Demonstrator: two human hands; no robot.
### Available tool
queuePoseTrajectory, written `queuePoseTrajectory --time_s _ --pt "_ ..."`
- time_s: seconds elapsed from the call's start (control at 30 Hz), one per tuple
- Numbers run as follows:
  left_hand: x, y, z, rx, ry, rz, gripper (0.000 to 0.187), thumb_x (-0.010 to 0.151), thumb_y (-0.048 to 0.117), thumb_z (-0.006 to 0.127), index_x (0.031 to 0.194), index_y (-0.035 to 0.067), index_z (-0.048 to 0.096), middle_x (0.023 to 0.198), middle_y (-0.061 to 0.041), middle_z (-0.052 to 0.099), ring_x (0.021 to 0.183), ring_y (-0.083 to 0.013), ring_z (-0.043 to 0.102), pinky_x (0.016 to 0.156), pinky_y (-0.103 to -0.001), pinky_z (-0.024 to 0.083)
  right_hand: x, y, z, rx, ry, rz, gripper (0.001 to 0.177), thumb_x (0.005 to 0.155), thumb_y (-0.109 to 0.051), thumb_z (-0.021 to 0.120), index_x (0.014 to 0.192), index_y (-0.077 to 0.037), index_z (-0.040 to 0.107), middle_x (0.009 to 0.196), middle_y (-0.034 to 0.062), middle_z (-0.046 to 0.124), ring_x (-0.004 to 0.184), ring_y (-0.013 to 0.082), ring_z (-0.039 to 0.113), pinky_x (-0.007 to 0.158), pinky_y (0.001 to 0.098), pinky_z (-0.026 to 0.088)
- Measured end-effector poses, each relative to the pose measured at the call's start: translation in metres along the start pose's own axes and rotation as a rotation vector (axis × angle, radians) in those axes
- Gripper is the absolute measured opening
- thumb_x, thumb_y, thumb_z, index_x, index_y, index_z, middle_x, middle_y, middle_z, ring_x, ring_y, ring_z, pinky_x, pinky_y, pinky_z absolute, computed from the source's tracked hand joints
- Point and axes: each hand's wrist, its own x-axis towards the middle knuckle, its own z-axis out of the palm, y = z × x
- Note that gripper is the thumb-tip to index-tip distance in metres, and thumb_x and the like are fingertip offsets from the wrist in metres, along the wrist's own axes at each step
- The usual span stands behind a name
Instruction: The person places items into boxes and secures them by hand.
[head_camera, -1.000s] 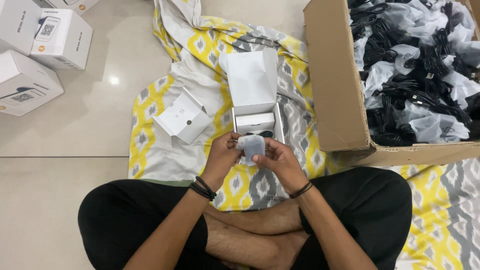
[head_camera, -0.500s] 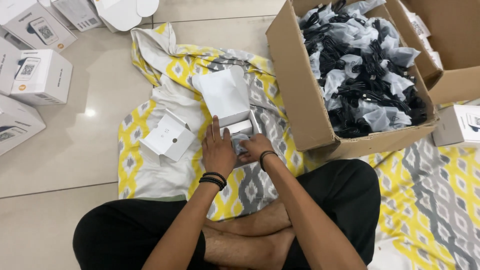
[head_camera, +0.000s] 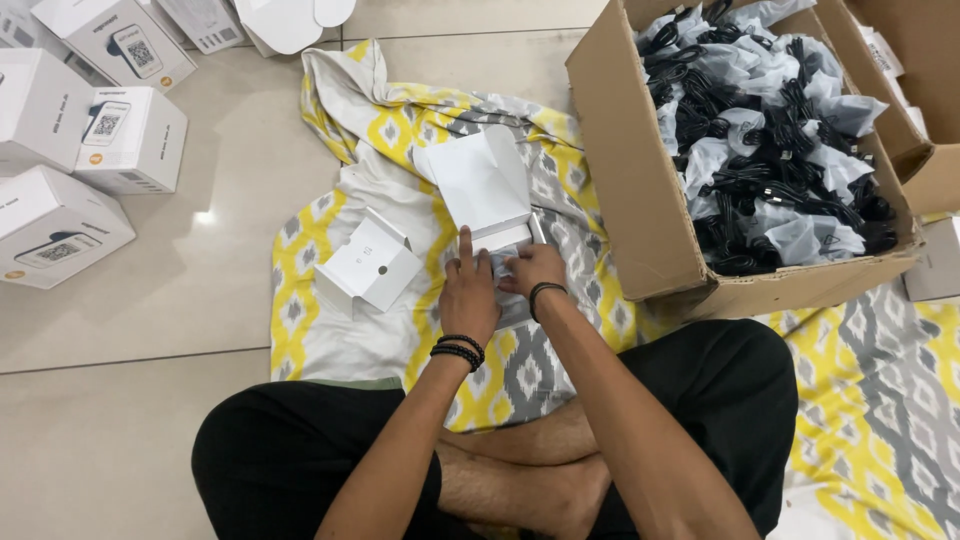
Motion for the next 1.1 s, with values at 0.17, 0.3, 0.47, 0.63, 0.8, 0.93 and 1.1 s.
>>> queuePoseTrajectory --time_s 0.17,0.3,0.47,0.63,0.8,0.93,1.1 --pt "-0.002 0.005 -0.01 -0.01 -0.026 -0.007 0.075 0.067 0.003 0.082 0.137 0.003 0.055 0.164 -0.015 0.021 0.124 -0.0352 0.05 0.093 -0.042 0.053 -0.016 -0.006 -0.005 -0.136 0.03 -0.204 0.038 0.078 0.005 0.075 0.115 0.006 0.064 0.103 0.0139 0.071 0.072 0.0283 0.076 0.063 0.0382 0.063" --pt "0.002 -0.004 0.013 0.007 0.044 0.019 0.066 0.074 0.002 0.077 0.136 0.002 0.057 0.166 -0.016 0.022 0.124 -0.0357 0.051 0.093 -0.041 0.054 -0.03 -0.001 -0.015 -0.607 0.178 -0.567 0.037 0.07 -0.003 0.079 0.107 -0.003 0.077 0.103 0.0187 0.075 0.091 0.0309 0.074 0.08 0.0387 0.059" --pt "0.0 -0.002 0.001 -0.019 0.012 0.004 0.067 0.071 0.001 0.074 0.136 0.001 0.056 0.166 -0.014 0.022 0.125 -0.0361 0.05 0.095 -0.041 0.054 -0.043 0.004 -0.009 -0.735 0.219 -0.565 0.028 0.08 -0.013 0.078 0.107 -0.009 0.077 0.1 0.0177 0.076 0.095 0.0334 0.074 0.085 0.0401 0.058" --pt "-0.001 -0.011 0.007 -0.086 -0.033 -0.004 0.06 0.081 0.004 0.064 0.141 0.003 0.054 0.171 -0.011 0.019 0.131 -0.0353 0.048 0.103 -0.043 0.05 -0.047 0.003 -0.013 -0.817 0.183 -0.687 0.028 0.082 -0.016 0.076 0.108 -0.008 0.075 0.113 0.0144 0.073 0.098 0.0333 0.072 0.089 0.0424 0.056" --pt "-0.029 -0.034 -0.008 -0.376 0.24 -0.169 0.067 0.089 0.01 0.063 0.152 0.0 0.044 0.168 -0.012 0.024 0.149 -0.0387 0.035 0.12 -0.049 0.033 -0.092 -0.033 0.02 -0.918 0.104 -0.796 0.03 0.084 -0.014 0.07 0.114 -0.012 0.074 0.12 0.0085 0.07 0.118 0.0314 0.061 0.097 0.0442 0.051" --pt "-0.052 -0.058 -0.031 -0.64 0.673 -0.473 0.079 0.087 0.006 0.059 0.157 -0.006 0.024 0.169 -0.024 0.014 0.155 -0.0427 0.017 0.122 -0.047 0.02 -0.055 -0.022 0.077 -0.726 -0.171 -1.129 0.041 0.093 -0.009 0.06 0.134 -0.007 0.064 0.135 0.0148 0.066 0.129 0.0361 0.058 0.108 0.045 0.049" --pt "-0.035 -0.107 -0.001 -1.057 0.659 -0.738 0.072 0.089 0.008 0.059 0.153 -0.002 0.029 0.16 -0.02 0.03 0.148 -0.0358 0.03 0.119 -0.043 0.025 0.016 0.015 0.137 -0.665 -0.284 -1.097 0.061 0.09 -0.014 0.062 0.146 0.003 0.048 0.138 0.0276 0.059 0.125 0.0434 0.057 0.106 0.0476 0.046"
